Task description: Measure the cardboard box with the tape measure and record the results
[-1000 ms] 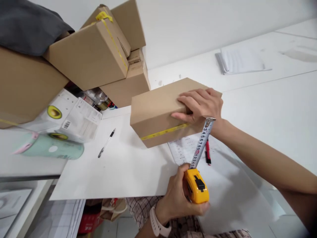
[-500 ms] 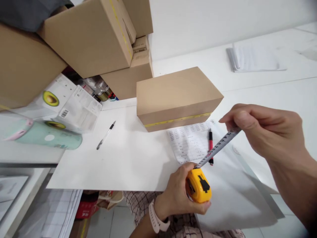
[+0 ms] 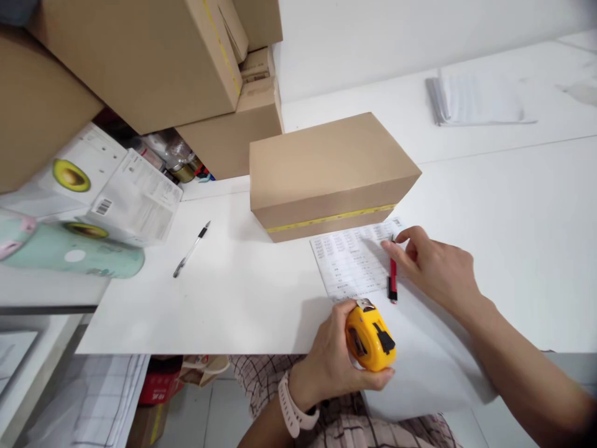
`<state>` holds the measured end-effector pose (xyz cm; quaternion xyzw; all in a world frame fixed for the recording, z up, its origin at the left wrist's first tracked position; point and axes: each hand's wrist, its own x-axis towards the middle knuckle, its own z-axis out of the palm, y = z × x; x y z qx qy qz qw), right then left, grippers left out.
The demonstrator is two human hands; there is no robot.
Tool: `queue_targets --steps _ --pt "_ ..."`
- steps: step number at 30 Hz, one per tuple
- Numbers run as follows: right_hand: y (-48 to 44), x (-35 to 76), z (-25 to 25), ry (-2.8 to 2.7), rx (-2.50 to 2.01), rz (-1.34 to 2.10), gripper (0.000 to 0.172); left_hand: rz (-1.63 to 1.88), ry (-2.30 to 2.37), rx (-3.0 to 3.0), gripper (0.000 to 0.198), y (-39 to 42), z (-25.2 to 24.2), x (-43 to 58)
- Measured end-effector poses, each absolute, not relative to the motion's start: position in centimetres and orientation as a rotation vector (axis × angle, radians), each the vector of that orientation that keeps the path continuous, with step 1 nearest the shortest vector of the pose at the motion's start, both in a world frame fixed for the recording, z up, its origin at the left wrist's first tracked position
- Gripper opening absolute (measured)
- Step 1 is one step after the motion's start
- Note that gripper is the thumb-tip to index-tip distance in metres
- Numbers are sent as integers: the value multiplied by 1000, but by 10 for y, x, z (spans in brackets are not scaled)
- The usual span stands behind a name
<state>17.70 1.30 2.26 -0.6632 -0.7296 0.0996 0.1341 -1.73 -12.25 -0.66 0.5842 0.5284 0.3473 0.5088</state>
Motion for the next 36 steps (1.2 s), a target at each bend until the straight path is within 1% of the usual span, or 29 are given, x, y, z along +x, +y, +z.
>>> queue_targets --steps 2,5,7,9,12,14,17,18,21,23,25,27,29,30,32,34,36 --pt "22 182 14 -2188 -2006 340 46 846 1267 1491 92 -120 -4 -20" --pt "28 188 6 -2276 -1830 493 34 876 1251 1766 87 -108 7 -27" --pt "29 193 5 -2247 -1700 608 28 840 1247 2008 81 -93 17 -33" --pt "28 199 7 -2148 -1648 736 27 704 1243 2193 76 -75 25 -38" --pt "25 211 12 -1988 -1603 895 26 418 1211 2320 67 -53 32 -42" --pt "22 219 15 -1936 -1553 941 27 307 1176 2346 64 -44 34 -42" --pt "17 230 16 -1909 -1480 952 31 301 1097 2333 69 -35 36 -43" --pt "16 232 15 -1897 -1475 930 32 323 1064 2325 69 -33 37 -43" --pt "12 234 16 -1866 -1500 800 31 390 1019 2315 59 -22 37 -46" --pt "10 229 18 -1825 -1492 681 35 387 1055 2313 59 -13 35 -48" --pt "9 219 22 -1758 -1455 660 35 320 1098 2311 61 -6 32 -48" --pt "10 205 26 -1680 -1396 795 33 235 1120 2303 62 -1 29 -48" --pt "14 190 29 -1606 -1349 1027 37 179 1122 2283 63 1 28 -47" --pt "17 182 29 -1573 -1327 1133 36 166 1121 2273 63 2 28 -46" --pt "27 169 27 -1519 -1271 1281 30 151 1120 2257 62 2 29 -46" --pt "37 161 21 -1499 -1200 1339 29 142 1121 2250 62 1 29 -47" --pt "45 157 12 -1517 -1174 1336 33 143 1122 2244 62 0 30 -48"
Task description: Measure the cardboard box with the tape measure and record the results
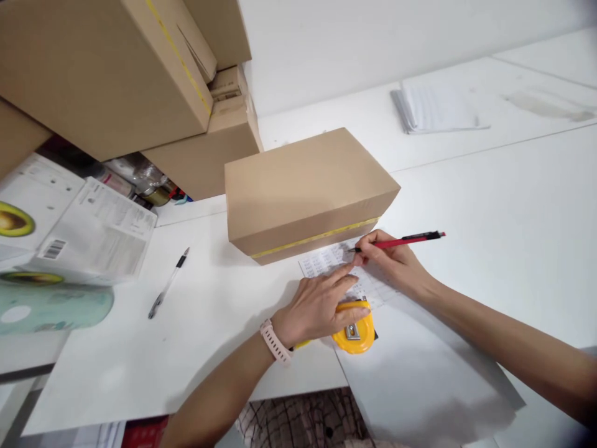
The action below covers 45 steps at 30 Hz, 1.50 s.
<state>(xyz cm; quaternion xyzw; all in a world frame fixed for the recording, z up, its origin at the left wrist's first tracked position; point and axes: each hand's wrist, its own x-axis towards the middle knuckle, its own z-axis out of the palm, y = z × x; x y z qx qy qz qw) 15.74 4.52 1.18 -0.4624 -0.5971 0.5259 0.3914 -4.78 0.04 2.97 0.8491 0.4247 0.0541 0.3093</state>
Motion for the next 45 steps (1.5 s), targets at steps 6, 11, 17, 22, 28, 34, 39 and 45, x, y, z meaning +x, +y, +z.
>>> queue_targets --steps 6,11,17,22,28,34,39,45 --pt "50 161 -11 -1617 -1284 1110 30 183 1125 2217 62 0 25 -48" --pt "47 160 -14 -1627 -1348 1081 28 237 1107 2206 59 0 22 -48" --pt "46 155 -8 -1651 -1372 1045 38 288 1093 2191 60 -1 17 -49" --pt "47 153 -4 -1680 -1400 1025 38 278 1104 2169 60 -1 15 -49" --pt "47 155 -7 -1688 -1425 1016 36 294 1108 2168 59 -1 15 -48" --pt "46 156 -10 -1712 -1392 1010 33 302 1106 2169 59 -2 15 -48" --pt "47 156 -9 -1687 -1408 994 36 304 1106 2160 58 -1 16 -48" --pt "48 154 -8 -1676 -1372 1020 39 312 1097 2160 59 -1 18 -48"
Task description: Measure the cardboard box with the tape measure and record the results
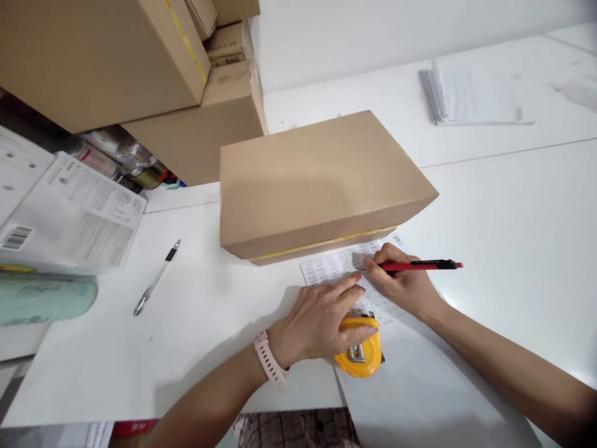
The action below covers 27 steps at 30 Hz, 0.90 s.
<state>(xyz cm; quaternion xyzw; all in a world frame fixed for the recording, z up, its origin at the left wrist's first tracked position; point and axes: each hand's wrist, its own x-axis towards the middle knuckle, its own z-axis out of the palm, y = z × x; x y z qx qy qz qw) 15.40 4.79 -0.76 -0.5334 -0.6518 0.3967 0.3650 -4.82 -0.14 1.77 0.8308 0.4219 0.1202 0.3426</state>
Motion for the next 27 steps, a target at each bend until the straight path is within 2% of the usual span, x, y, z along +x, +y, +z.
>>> queue_targets --steps 27 --pt "50 156 -10 -1660 -1385 981 38 299 1100 2140 59 0 17 -48"
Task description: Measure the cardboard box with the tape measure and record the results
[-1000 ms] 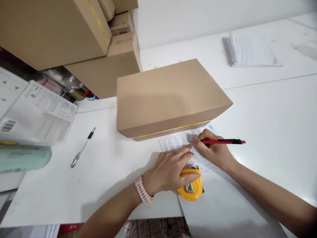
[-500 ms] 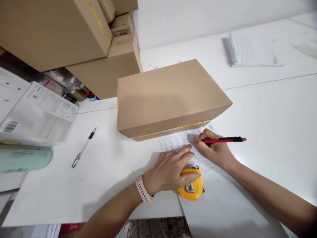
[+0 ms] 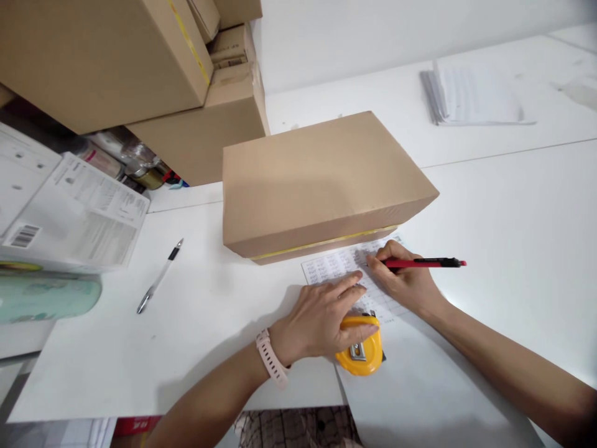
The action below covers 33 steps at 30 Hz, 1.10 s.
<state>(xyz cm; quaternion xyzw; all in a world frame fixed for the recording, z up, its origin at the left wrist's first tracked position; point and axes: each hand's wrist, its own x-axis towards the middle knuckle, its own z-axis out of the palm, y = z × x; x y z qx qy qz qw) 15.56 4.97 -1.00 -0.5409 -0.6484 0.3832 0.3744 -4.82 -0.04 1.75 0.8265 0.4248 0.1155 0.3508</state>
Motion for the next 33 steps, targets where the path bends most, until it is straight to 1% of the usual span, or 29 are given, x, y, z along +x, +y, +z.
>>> queue_targets --steps 3,8,28,33 --pt "50 156 -10 -1670 -1363 976 38 297 1100 2149 59 0 18 -48" --pt "49 156 -13 -1649 -1367 999 33 292 1103 2147 58 0 18 -48" --pt "52 158 -15 -1617 -1367 969 33 296 1113 2148 58 -1 18 -48" --pt "51 158 -14 -1641 -1368 971 30 307 1114 2138 58 -1 18 -48"
